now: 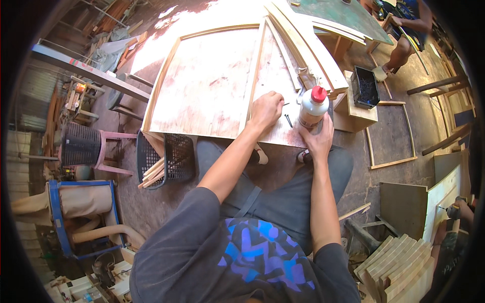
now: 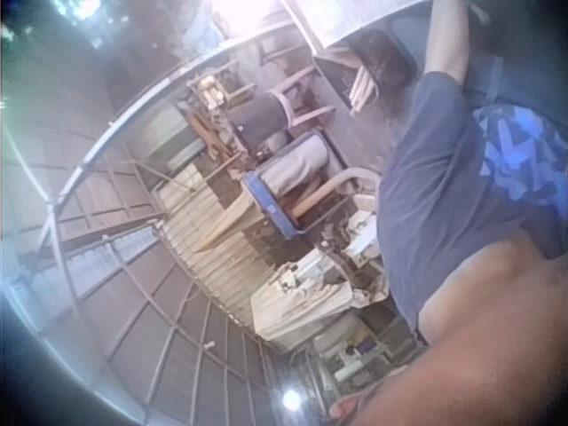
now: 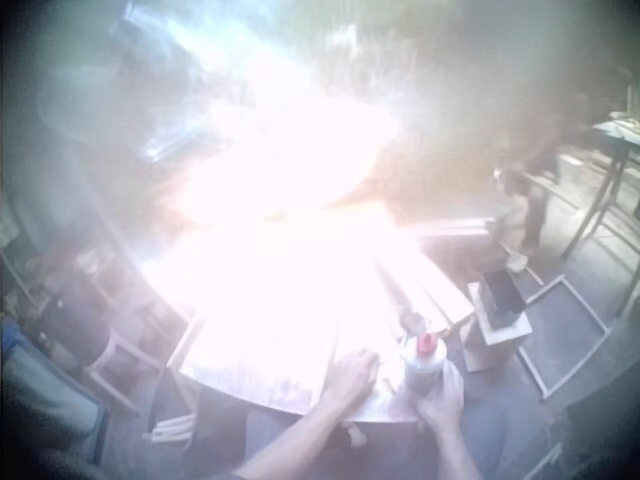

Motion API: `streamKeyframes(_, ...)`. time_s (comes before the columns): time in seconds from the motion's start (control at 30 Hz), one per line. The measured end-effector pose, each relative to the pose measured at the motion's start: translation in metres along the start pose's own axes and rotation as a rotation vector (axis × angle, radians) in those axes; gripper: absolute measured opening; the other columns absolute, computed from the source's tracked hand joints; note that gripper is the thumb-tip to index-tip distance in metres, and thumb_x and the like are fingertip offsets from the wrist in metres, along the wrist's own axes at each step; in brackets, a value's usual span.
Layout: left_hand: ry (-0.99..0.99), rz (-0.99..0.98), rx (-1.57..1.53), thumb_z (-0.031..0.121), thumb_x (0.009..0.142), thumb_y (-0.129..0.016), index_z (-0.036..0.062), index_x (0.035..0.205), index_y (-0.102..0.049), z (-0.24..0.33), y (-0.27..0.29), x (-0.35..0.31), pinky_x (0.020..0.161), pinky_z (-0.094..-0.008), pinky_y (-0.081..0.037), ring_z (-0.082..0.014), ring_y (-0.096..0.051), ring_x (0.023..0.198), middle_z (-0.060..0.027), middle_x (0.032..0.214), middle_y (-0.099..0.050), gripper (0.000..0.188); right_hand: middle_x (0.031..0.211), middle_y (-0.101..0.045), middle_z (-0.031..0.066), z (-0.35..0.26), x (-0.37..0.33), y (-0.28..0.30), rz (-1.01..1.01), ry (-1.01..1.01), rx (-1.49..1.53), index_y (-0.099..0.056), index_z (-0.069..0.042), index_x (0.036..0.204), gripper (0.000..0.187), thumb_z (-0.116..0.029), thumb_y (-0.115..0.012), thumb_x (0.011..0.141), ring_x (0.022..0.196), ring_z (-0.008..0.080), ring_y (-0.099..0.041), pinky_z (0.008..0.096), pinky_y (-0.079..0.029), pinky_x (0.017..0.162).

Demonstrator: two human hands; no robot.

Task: Assembling a rectangular wooden frame by applying glue and using a cordless drill to secure slats.

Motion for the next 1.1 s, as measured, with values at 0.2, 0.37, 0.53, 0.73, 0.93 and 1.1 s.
streamKeyframes(0.2, 0.190, 0.239, -0.299, 0.012, 0.089, -0.064, 0.0054, 0.094, -0.072, 0.007, 0.046, -0.043, 0.076, -0.0391, -0.053, -0.0294, -0.069, 0.086, -0.0114, 0.092, -0.071, 0.011, 0.124, -0.060, 0.0187, -0.008, 0.010, -0.009, -0.072, -0.044, 0.028, -0.052, -0.003, 0.134, 0.081, -0.027, -0.088, 0.066, 0.118, 0.0398, -0.055, 0.0484, -0.044, 0.100)
streamKeyframes(0.37, 0.236, 0.405, -0.214, 0.008, 0.089, -0.066, 0.0038, 0.098, -0.072, -0.003, 0.083, -0.098, 0.064, -0.0296, -0.049, -0.0176, -0.064, 0.072, -0.0100, 0.084, -0.069, 0.012, 0.117, -0.062, 0.0181, -0.005, 0.003, -0.012, -0.066, -0.102, 0.040, -0.053, -0.004, 0.132, 0.075, -0.028, -0.088, 0.070, 0.113, 0.0392, -0.058, 0.0476, -0.045, 0.097)
streamKeyframes(0.53, 0.241, 0.330, -0.277, 0.007, 0.088, -0.067, 0.0042, 0.097, -0.072, 0.013, 0.082, -0.123, 0.060, -0.0300, -0.049, -0.0175, -0.063, 0.068, -0.0088, 0.082, -0.069, 0.011, 0.115, -0.063, 0.0180, -0.004, 0.002, -0.011, -0.082, -0.154, 0.041, -0.055, -0.004, 0.130, 0.072, -0.027, -0.087, 0.070, 0.110, 0.0380, -0.061, 0.0455, -0.048, 0.094)
streamKeyframes(0.73, 0.210, 0.292, -0.426, 0.020, 0.091, -0.066, 0.0035, 0.098, -0.073, 0.021, 0.039, -0.045, 0.067, -0.0371, -0.053, -0.0290, -0.071, 0.077, -0.0152, 0.088, -0.073, 0.019, 0.115, -0.064, 0.0178, -0.007, -0.001, -0.014, -0.070, -0.146, 0.001, -0.055, -0.004, 0.132, 0.074, -0.028, -0.088, 0.069, 0.106, 0.0372, -0.064, 0.0452, -0.051, 0.090)
streamKeyframes(0.93, 0.517, -0.062, -0.128, 0.043, 0.086, -0.061, 0.0060, 0.102, -0.075, -0.013, -0.035, 0.114, 0.086, -0.0475, -0.055, -0.0400, -0.071, 0.096, -0.0225, 0.098, -0.074, 0.042, 0.110, -0.063, 0.0193, -0.014, 0.000, -0.013, -0.049, -0.159, -0.088, -0.053, -0.005, 0.132, 0.078, -0.031, -0.087, 0.067, 0.104, 0.0407, -0.063, 0.0485, -0.051, 0.087)
streamKeyframes(1.1, 0.551, -0.276, 0.110, 0.051, 0.077, -0.067, 0.0012, 0.106, -0.076, -0.029, -0.058, 0.155, 0.090, -0.0448, -0.055, -0.0360, -0.071, 0.103, -0.0237, 0.108, -0.073, 0.059, 0.119, -0.062, 0.0201, -0.022, 0.000, -0.009, -0.010, -0.141, -0.115, -0.048, -0.003, 0.139, 0.086, -0.036, -0.087, 0.070, 0.111, 0.0410, -0.061, 0.0485, -0.050, 0.092)
Point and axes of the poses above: each hand's wrist, its own x-axis towards the middle knuckle, its own y-axis out of the back of the hand, z = x × y, the point moved 1 cm from there along x, towards the middle knuckle
